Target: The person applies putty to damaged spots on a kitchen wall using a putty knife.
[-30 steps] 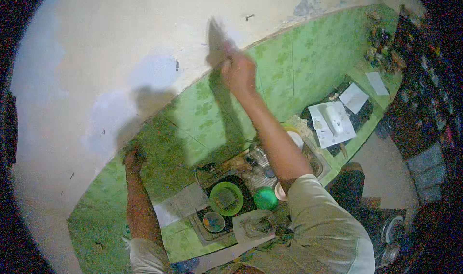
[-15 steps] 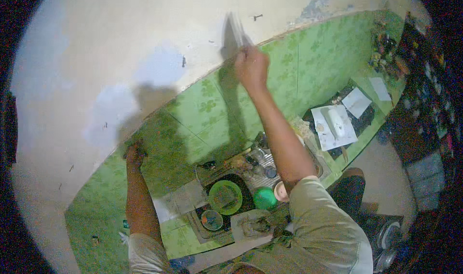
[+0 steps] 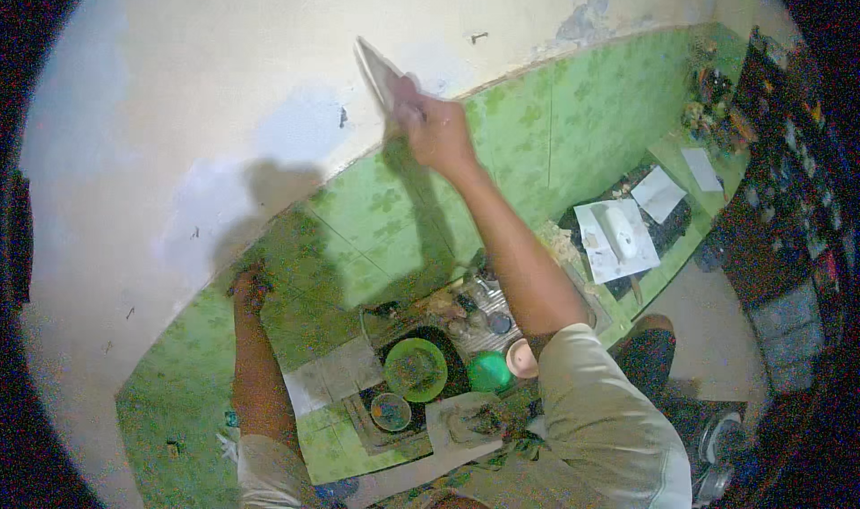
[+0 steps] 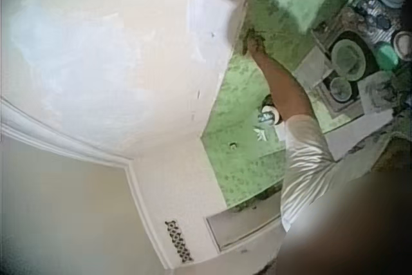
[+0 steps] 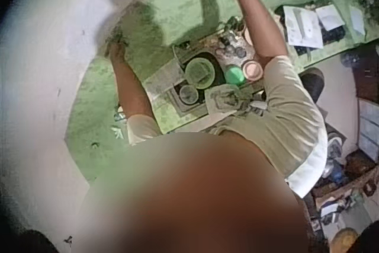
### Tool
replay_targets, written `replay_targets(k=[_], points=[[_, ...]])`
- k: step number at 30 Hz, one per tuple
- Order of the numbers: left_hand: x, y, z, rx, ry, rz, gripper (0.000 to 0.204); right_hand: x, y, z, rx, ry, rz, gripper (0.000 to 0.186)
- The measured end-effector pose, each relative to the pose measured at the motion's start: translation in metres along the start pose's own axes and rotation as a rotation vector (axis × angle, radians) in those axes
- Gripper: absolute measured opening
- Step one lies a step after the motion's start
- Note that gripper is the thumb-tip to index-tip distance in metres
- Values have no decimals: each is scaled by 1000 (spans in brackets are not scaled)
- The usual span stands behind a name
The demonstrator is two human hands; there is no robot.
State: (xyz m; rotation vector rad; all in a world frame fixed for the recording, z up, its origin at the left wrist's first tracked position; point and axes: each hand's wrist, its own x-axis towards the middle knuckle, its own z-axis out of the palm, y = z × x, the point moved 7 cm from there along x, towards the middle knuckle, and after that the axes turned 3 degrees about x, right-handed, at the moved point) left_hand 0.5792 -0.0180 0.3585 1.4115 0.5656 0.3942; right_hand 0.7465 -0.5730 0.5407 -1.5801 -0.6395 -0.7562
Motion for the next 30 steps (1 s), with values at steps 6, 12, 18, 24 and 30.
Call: replay_targets(k=[6, 12, 18, 24, 30], points=[[12, 23, -54, 366, -169, 86, 62, 54, 64, 0, 288, -70, 423, 25], [-7, -7, 40, -20, -33, -73, 62, 45, 78, -85, -144, 84, 166, 29], [-13, -5, 30, -18, 4, -105, 58, 12, 39, -46, -492, 283, 171, 33], [8, -11, -4, -31, -45, -56, 52, 10, 27, 87, -389, 55, 104, 71], [22, 14, -38, 438, -103, 195, 57, 6, 9, 87, -383, -26, 5, 62]])
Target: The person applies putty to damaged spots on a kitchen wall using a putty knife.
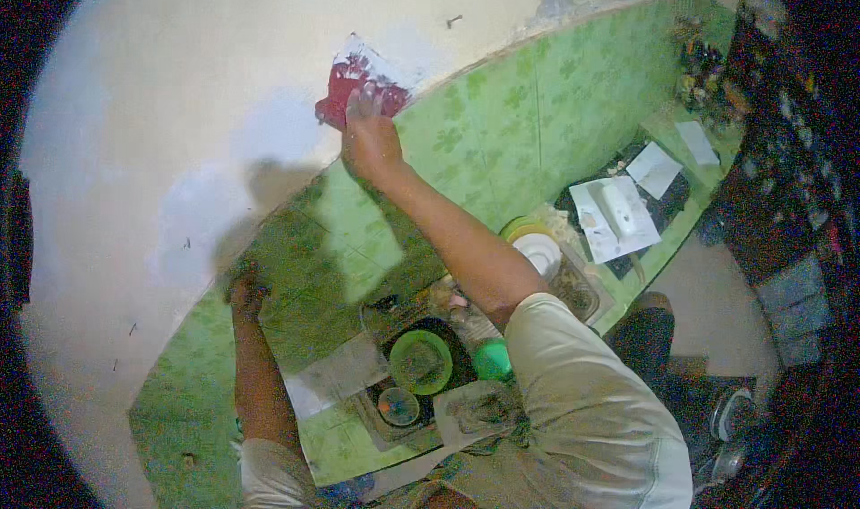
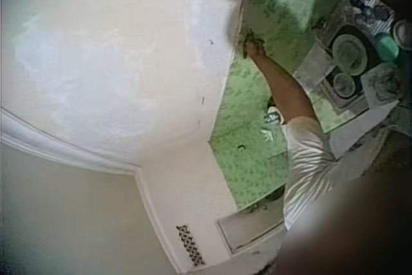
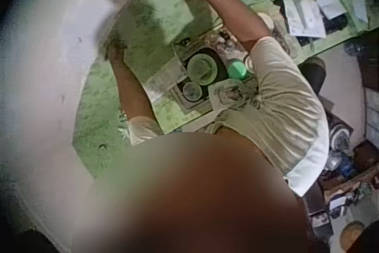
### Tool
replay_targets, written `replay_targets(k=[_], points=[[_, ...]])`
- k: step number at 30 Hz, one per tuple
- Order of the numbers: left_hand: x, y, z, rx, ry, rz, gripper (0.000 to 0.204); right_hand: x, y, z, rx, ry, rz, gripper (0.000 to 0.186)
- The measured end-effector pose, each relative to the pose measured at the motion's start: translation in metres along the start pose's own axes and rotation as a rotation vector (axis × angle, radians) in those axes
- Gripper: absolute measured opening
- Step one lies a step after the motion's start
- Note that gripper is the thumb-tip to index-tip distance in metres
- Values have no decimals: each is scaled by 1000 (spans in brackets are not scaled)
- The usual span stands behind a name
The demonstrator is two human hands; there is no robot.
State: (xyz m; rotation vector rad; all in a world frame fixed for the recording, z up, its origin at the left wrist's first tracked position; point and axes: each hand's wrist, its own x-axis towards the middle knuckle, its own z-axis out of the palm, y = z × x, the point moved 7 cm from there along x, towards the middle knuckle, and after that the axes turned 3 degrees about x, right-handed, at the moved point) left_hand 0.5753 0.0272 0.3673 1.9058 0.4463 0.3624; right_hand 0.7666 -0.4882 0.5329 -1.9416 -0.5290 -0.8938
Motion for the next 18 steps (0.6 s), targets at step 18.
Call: replay_targets(k=[18], points=[[25, -27, 44, -300, -21, -143, 48, 21, 52, -35, -101, 295, -83, 37]])
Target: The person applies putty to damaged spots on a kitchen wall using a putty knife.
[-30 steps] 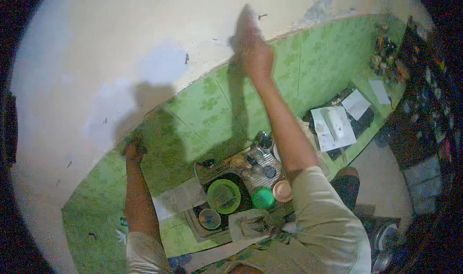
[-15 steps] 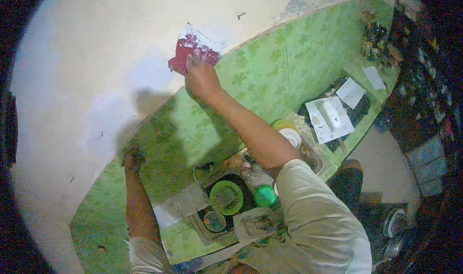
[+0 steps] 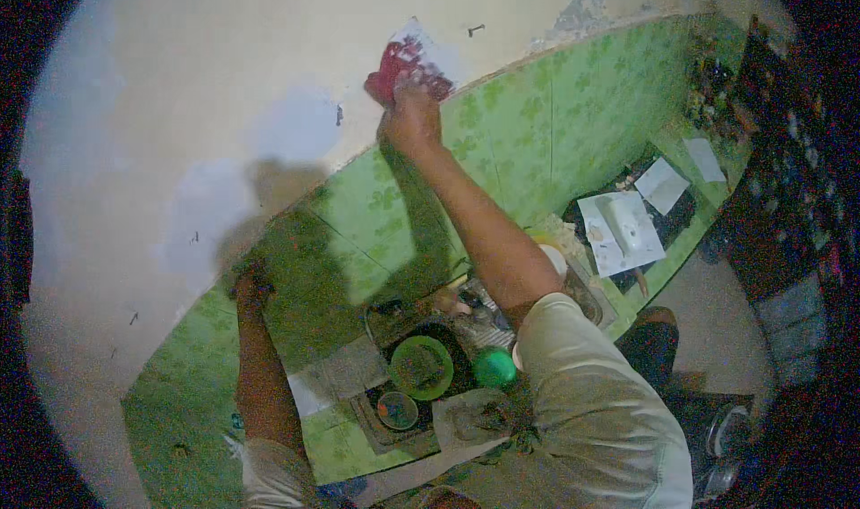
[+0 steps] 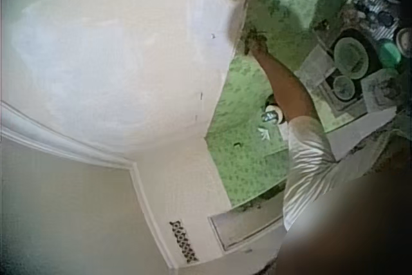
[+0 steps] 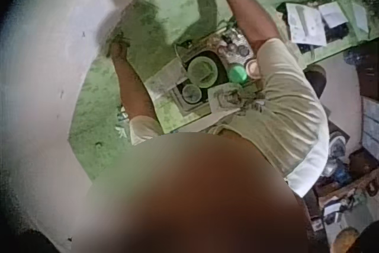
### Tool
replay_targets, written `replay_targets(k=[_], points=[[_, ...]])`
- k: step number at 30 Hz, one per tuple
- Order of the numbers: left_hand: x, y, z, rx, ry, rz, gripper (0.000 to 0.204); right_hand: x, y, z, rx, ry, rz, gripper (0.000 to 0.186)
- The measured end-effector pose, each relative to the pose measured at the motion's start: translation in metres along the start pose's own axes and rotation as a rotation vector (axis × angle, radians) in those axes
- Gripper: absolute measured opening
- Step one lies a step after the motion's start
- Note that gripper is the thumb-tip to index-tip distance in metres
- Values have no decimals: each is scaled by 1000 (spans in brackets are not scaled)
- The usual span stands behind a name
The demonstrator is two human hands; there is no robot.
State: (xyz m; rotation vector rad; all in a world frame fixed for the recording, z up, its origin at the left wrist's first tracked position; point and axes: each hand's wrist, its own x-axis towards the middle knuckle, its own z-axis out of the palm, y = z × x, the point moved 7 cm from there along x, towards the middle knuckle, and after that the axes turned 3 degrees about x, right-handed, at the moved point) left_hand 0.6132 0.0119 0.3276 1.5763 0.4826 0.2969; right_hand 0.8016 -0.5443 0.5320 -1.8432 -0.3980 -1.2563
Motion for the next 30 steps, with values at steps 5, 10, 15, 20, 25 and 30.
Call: replay_targets(k=[5, 10, 15, 20, 25, 30], points=[[-42, 18, 52, 1123, 17, 48, 40, -28, -27, -11, 231, -155, -28, 34], [-33, 31, -58, 316, 17, 203, 46, -23, -3, -66, 591, -284, 419, 20], [-22, 12, -47, 106, 73, 98, 50, 3, 48, -84, 383, -34, 345, 21], [-8, -4, 22, -95, -35, 89, 53, -3, -1, -5, 145, -161, 160, 14], [-35, 39, -69, 308, 18, 247, 53, -23, -101, -29, 447, -119, -56, 18], [-47, 8, 40, -125, 30, -22, 59, -20, 2, -112, 197, -120, 170, 21]])
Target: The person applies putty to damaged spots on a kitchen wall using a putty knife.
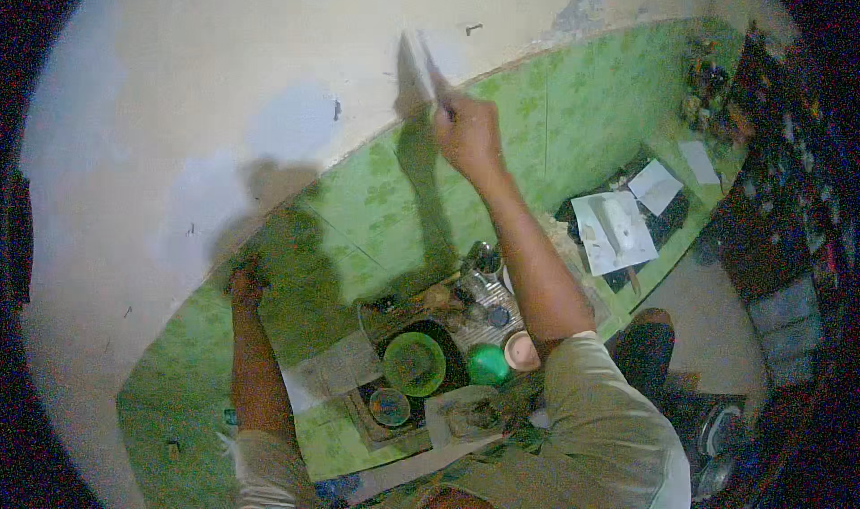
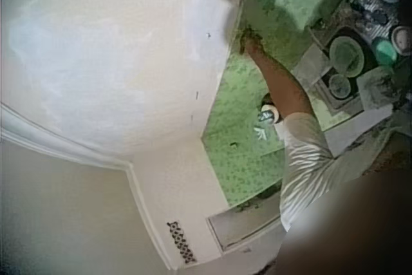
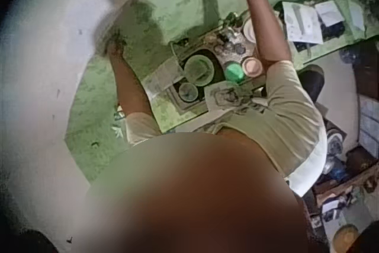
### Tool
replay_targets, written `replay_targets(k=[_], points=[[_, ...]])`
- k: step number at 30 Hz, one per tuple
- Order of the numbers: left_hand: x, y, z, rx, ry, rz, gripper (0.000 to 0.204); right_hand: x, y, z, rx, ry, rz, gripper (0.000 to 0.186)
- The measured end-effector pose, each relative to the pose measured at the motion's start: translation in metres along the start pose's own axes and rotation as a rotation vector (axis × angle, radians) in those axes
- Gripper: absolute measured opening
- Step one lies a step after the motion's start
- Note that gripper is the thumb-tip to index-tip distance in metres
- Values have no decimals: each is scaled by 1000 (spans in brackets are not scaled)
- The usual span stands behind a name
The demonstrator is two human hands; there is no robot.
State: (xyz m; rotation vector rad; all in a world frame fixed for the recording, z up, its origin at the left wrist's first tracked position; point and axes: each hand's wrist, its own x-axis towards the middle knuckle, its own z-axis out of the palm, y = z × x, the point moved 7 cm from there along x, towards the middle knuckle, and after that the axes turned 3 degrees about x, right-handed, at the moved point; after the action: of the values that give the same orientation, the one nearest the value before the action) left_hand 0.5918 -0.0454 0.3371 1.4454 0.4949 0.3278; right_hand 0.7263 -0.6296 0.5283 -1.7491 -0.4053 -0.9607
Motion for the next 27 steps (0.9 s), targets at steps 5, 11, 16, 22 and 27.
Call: replay_targets(k=[5, 11, 16, 22, 27], points=[[17, 14, -53, 106, 47, 164, 53, 38, 5, 43, -24, -3, 41, 17], [22, 4, -37, 25, 72, -11, 50, -6, -29, 87, 64, -247, -143, 17], [11, 31, -51, 297, 69, 58, 53, 4, 37, 16, 395, -253, 256, 18], [4, 10, -14, -11, 59, -18, 64, 46, 84, -27, 113, -103, 331, 15], [18, -1, -47, -75, -74, 42, 69, 70, 58, -1, -50, -139, 199, 28]])
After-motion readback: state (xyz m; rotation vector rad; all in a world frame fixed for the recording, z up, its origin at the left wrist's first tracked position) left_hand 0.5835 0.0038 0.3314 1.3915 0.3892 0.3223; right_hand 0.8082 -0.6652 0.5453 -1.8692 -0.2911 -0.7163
